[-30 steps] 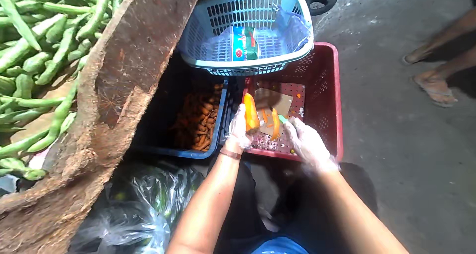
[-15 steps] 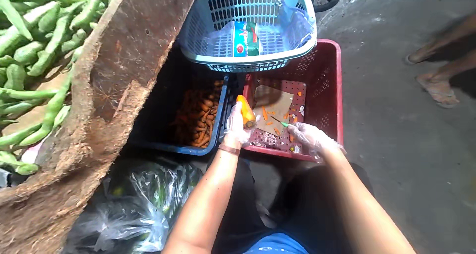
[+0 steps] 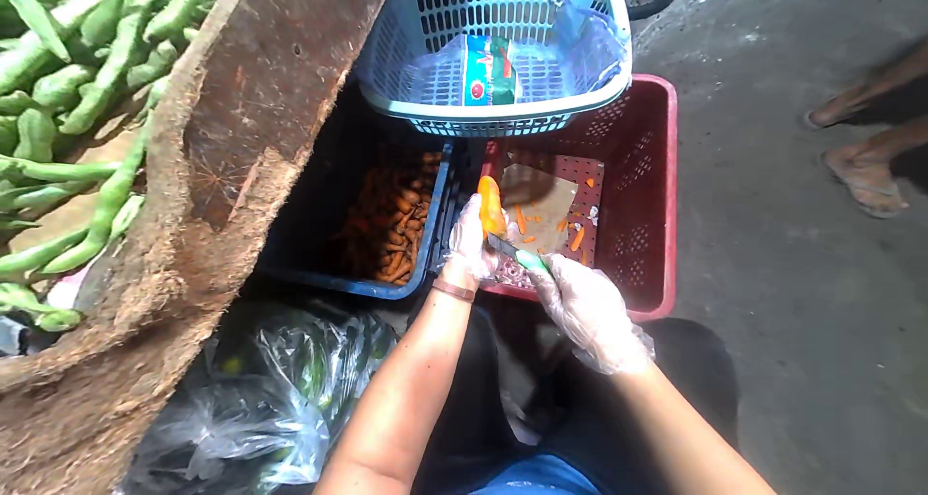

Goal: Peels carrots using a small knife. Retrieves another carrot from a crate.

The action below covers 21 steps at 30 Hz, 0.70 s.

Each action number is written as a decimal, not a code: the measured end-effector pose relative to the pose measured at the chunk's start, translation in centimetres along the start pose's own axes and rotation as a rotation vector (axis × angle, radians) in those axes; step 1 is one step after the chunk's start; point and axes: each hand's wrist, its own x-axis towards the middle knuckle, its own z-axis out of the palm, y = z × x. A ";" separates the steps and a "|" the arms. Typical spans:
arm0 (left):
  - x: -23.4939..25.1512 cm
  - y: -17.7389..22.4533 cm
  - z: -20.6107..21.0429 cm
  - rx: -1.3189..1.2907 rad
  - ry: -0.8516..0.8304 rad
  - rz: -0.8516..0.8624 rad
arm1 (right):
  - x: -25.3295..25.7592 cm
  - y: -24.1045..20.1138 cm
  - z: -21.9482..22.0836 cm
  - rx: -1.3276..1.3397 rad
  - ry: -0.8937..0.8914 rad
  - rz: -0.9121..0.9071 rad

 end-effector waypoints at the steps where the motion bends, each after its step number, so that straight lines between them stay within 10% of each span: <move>1: 0.1 -0.1 -0.1 0.008 -0.009 0.010 | 0.2 0.0 -0.2 -0.007 -0.014 -0.001; 9: -0.8 -0.4 0.2 0.221 -0.020 0.028 | 5.7 1.7 -1.0 0.003 -0.358 0.429; 21: 0.7 -1.5 -0.9 0.441 0.016 0.221 | 1.7 1.2 -0.7 0.036 -0.188 0.088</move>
